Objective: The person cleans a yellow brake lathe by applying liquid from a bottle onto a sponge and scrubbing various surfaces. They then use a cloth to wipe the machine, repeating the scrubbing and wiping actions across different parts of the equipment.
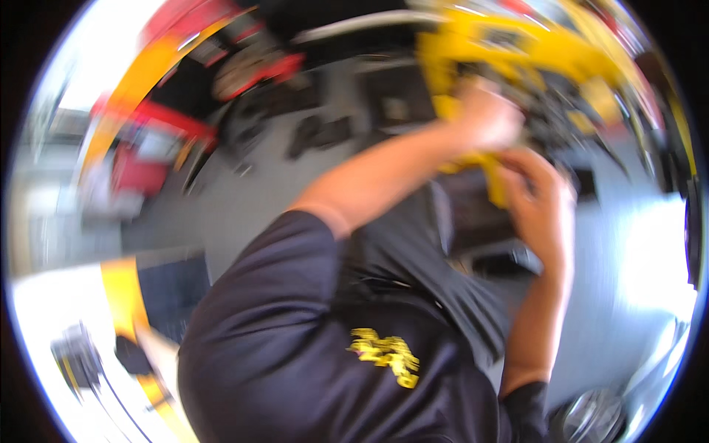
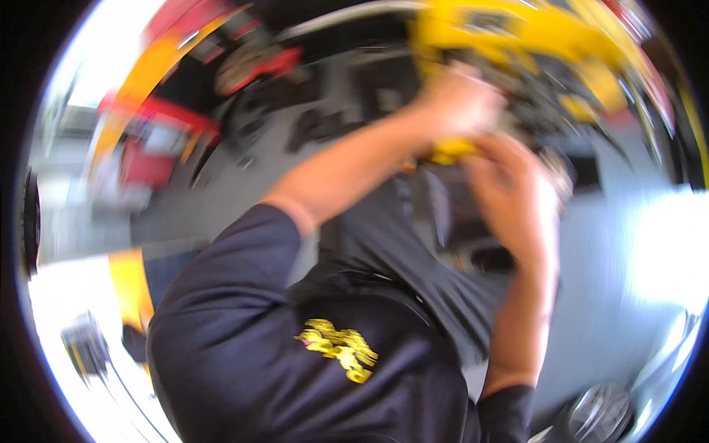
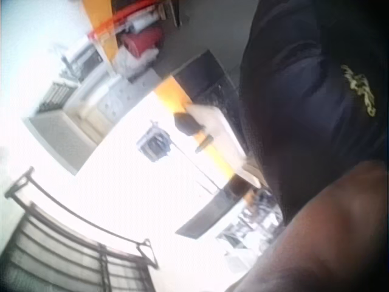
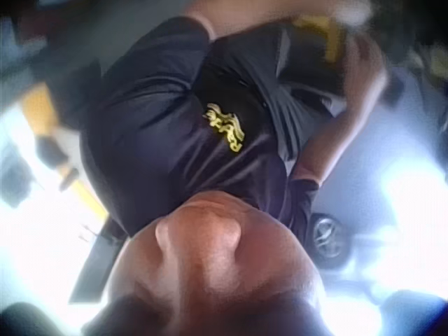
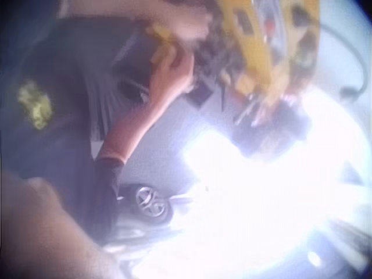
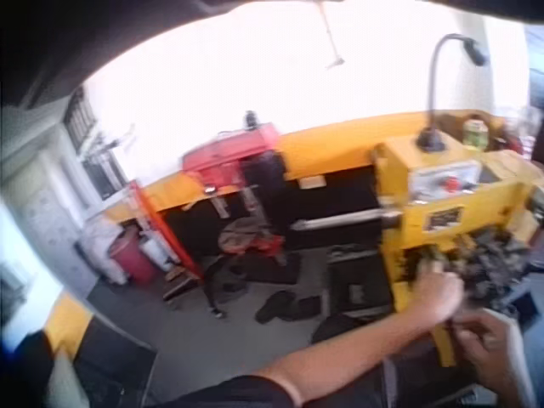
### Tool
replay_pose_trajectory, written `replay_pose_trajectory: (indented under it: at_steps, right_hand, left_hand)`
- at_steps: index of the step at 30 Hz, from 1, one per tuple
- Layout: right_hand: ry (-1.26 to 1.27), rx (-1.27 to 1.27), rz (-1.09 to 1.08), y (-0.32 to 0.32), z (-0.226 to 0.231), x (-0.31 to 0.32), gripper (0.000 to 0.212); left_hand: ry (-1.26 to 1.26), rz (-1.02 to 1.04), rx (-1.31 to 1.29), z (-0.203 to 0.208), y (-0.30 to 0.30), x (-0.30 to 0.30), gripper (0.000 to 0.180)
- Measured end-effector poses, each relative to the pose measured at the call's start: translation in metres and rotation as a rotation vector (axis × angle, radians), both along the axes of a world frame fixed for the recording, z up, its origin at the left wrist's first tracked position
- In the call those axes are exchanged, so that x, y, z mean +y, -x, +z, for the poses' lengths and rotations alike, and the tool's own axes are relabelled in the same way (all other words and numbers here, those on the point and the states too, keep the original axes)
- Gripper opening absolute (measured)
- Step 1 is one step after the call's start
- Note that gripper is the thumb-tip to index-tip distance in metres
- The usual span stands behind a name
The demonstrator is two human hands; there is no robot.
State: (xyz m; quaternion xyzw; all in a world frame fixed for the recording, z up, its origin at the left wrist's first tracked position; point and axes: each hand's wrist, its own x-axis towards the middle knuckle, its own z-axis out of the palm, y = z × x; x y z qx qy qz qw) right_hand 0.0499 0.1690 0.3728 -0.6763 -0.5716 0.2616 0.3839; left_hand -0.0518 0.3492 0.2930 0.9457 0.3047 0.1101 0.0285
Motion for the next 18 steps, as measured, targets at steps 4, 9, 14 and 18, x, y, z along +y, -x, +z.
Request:
replay_pose_trajectory:
  at_steps: [4,9,14,18]
  right_hand:
    - [0.021,-0.046,-0.016,-0.044,-0.029,0.010,0.032]
    - [0.084,-0.121,0.082,-0.077,-0.049,0.028,0.036]
    - [0.039,-0.118,-0.056,-0.063,-0.030,0.021,0.034]
    - [0.063,-0.057,-0.163,-0.080,-0.033,0.005,0.034]
  left_hand:
    - [0.063,-0.055,0.283,0.019,-0.054,0.018,0.037]
    - [0.105,0.027,0.469,0.043,-0.085,0.032,0.039]
    - [0.049,-0.034,0.276,0.033,-0.063,0.010,0.032]
    - [0.022,-0.110,0.197,0.034,-0.051,0.012,0.027]
